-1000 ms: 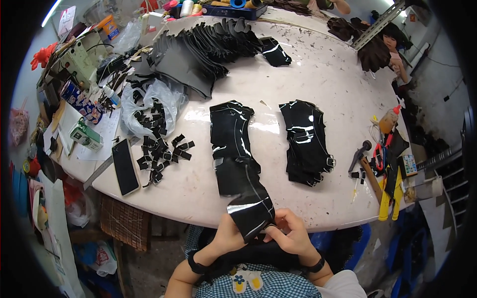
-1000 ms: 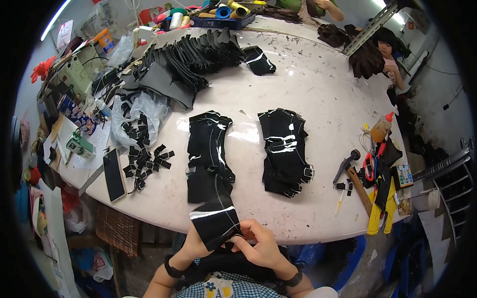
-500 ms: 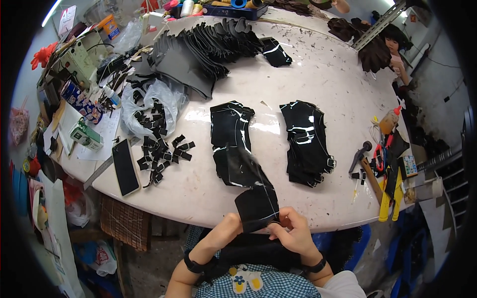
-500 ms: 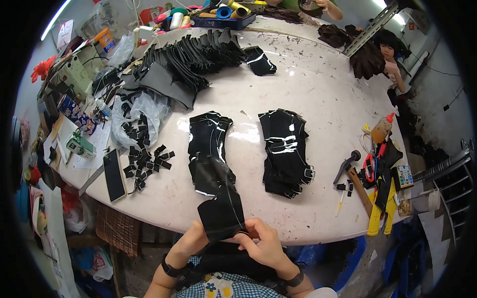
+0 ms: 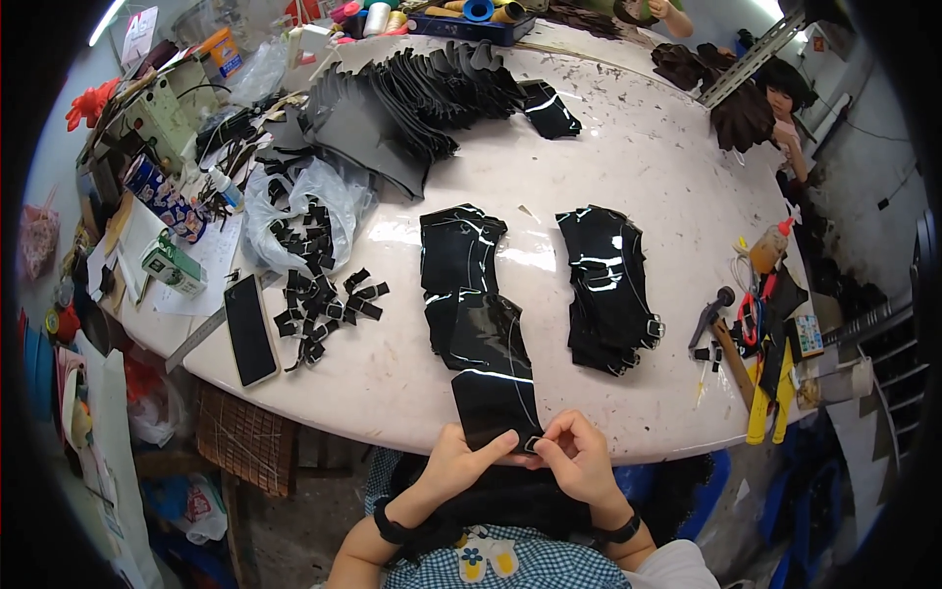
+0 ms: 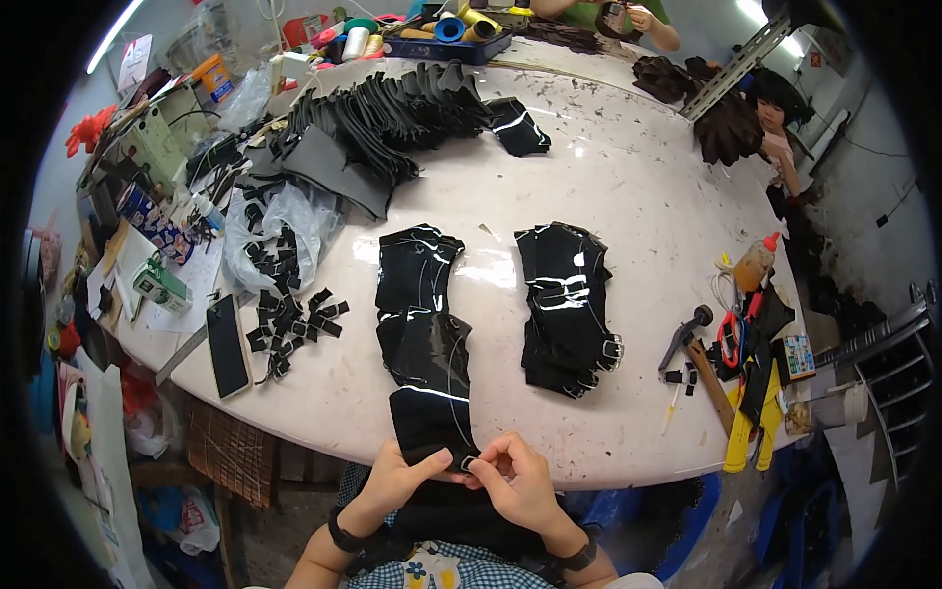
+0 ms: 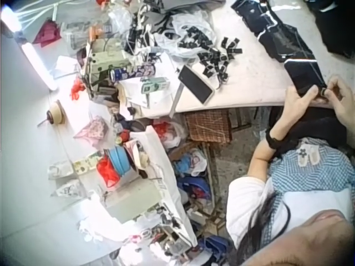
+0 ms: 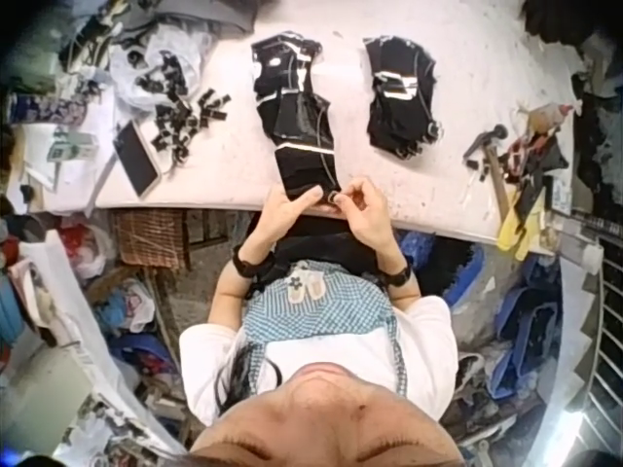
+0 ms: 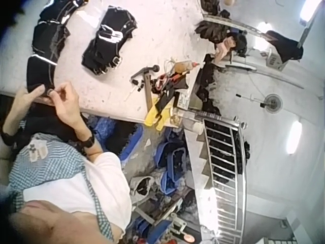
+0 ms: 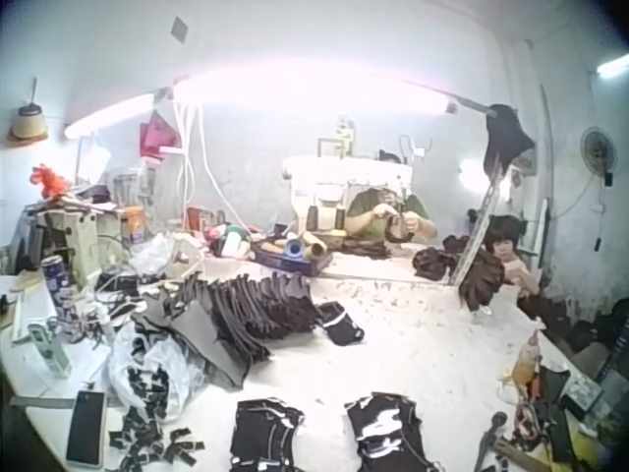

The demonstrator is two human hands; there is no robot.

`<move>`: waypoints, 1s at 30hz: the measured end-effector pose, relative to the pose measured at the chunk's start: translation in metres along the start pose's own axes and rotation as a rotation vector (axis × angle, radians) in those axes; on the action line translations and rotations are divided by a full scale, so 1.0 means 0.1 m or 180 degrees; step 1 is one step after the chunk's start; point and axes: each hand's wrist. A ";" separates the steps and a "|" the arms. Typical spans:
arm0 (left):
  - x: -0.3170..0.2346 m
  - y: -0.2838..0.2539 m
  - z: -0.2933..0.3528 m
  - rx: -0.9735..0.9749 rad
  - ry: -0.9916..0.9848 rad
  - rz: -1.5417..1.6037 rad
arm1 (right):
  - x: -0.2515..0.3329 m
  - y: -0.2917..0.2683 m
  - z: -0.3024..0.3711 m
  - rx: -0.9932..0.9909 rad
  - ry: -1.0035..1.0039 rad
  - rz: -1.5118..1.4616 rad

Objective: Attaching small metal buckles and straps to black patent leather shoe upper pieces.

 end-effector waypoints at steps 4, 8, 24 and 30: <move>-0.02 -0.01 0.00 0.0069 -0.0058 0.0025 | 0.01 -0.05 -0.01 0.0331 0.0252 -0.1206; -0.03 0.01 -0.01 0.0148 -0.0109 0.0033 | -0.02 -0.08 -0.01 0.0382 0.0174 -0.1325; 0.02 -0.03 0.05 0.0552 0.0415 -0.1427 | 0.37 -0.54 -0.55 -0.1200 -0.1396 0.0883; -0.02 -0.02 0.10 0.1579 0.0646 -0.1961 | -0.03 -1.15 -1.07 -0.2320 -0.0557 0.3392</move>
Point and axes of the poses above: each hand's wrist, its own z-axis away from the middle knuckle, its own y-axis out of the palm, x = y × z, and after that the axes turned 4 degrees about z, right-handed
